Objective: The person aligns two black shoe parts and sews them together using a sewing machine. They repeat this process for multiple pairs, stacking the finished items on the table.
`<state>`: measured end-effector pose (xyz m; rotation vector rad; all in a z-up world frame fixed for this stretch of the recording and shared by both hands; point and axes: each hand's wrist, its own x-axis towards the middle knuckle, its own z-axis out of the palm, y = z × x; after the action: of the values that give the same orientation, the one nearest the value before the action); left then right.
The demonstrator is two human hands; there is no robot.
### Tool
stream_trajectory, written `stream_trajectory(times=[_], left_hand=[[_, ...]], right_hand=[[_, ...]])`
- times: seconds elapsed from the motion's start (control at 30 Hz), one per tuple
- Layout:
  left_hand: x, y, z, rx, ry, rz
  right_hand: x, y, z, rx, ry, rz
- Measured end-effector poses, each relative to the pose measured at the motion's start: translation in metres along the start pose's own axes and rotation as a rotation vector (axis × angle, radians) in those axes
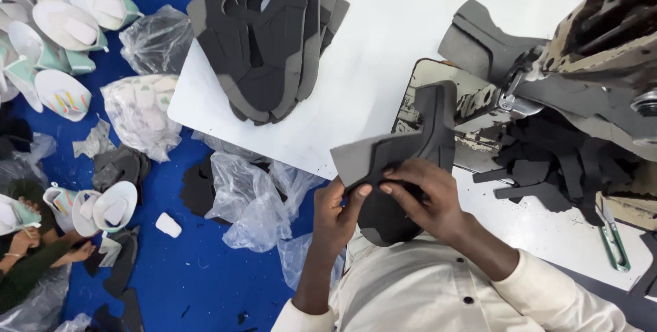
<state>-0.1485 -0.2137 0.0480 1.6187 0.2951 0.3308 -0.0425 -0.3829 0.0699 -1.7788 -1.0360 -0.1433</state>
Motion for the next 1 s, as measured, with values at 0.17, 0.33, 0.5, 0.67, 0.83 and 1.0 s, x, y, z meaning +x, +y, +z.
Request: stream_trajectory(times=[0.17, 0.33, 0.5, 0.67, 0.83, 1.0], left_hand=[[-0.001, -0.004, 0.001, -0.063, -0.005, -0.002], [-0.003, -0.008, 0.005, -0.08, 0.006, 0.02], [-0.004, -0.01, 0.005, -0.073, 0.012, 0.006], [-0.005, -0.001, 0.006, -0.004, 0.028, 0.066], [-0.006, -0.002, 0.007, 0.106, 0.031, 0.183], [-0.007, -0.004, 0.009, 0.104, 0.025, 0.225]], right_hand=[[-0.006, 0.005, 0.001, 0.031, 0.004, 0.008], [0.003, -0.002, -0.003, 0.008, -0.047, -0.001], [0.006, -0.008, -0.005, -0.029, -0.05, -0.024], [-0.001, -0.005, -0.006, -0.049, -0.046, -0.066], [-0.013, 0.002, -0.01, -0.151, -0.027, -0.178], [-0.016, 0.004, -0.012, -0.141, -0.03, -0.204]])
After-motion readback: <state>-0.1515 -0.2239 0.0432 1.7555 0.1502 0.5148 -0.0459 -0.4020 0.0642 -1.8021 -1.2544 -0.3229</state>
